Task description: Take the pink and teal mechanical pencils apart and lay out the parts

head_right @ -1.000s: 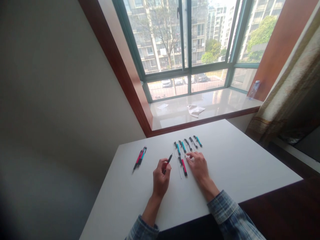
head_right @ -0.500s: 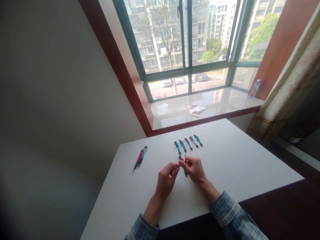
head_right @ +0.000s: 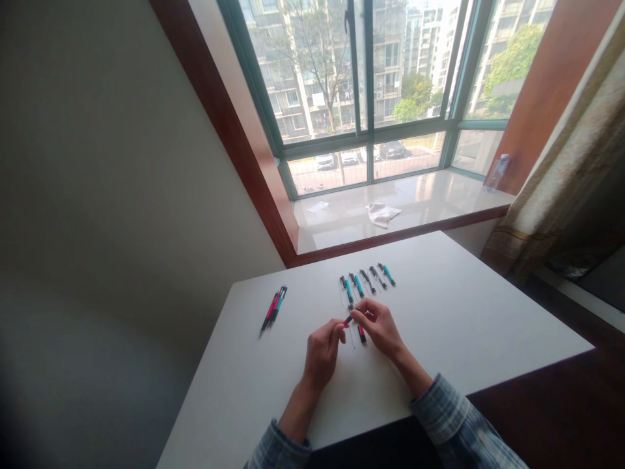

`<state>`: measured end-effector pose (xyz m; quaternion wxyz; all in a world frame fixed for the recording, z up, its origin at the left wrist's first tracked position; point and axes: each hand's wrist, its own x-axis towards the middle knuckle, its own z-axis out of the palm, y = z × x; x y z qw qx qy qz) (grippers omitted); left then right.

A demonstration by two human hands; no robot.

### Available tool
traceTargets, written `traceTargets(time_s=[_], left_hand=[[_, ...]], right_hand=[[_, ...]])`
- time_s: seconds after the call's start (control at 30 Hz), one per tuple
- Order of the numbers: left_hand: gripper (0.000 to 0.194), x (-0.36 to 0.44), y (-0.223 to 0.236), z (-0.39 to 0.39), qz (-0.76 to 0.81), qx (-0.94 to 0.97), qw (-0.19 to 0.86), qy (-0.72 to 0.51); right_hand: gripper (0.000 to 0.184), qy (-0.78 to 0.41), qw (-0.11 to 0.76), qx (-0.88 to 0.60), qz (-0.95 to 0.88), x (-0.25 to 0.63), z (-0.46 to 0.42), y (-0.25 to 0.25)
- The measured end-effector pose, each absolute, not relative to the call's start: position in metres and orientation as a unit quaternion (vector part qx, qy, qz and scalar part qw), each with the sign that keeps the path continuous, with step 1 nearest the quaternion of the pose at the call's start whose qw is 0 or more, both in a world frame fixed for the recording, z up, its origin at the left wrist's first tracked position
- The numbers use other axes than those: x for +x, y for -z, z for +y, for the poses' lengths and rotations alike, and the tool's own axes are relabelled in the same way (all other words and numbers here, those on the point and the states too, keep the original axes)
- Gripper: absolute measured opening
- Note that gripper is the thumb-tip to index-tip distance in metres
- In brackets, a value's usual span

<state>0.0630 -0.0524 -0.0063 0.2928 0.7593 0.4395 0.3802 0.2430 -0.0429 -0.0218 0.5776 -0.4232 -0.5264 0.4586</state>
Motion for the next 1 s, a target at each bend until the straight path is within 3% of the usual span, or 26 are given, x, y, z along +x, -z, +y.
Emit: traceTargets(time_s=[0.2,0.47,0.7,0.87,1.0], left_hand=[[0.04,0.063,0.005,-0.052,0.449,0.733,0.327,-0.393],[0.029,0.064,0.0,-0.053,0.436,0.728,0.327,-0.416],[0.032,0.062,0.0,-0.054,0.437,0.708,0.326,-0.449],[0.031,0.061,-0.003,-0.057,0.431,0.696,0.337,-0.466],[0.031,0.061,-0.003,-0.056,0.426,0.699,0.332,-0.468]], right_hand=[[0.035,-0.557,0.568,-0.379,-0.472,0.244,-0.042,0.02],[0.053,-0.525,0.578,-0.374,-0.501,0.225,-0.05,-0.012],[0.043,-0.396,0.585,-0.43,-0.562,0.215,-0.051,-0.03],[0.063,-0.424,0.57,-0.407,-0.574,0.216,-0.051,-0.03],[0.051,-0.389,0.574,-0.426,-0.582,0.215,-0.052,-0.031]])
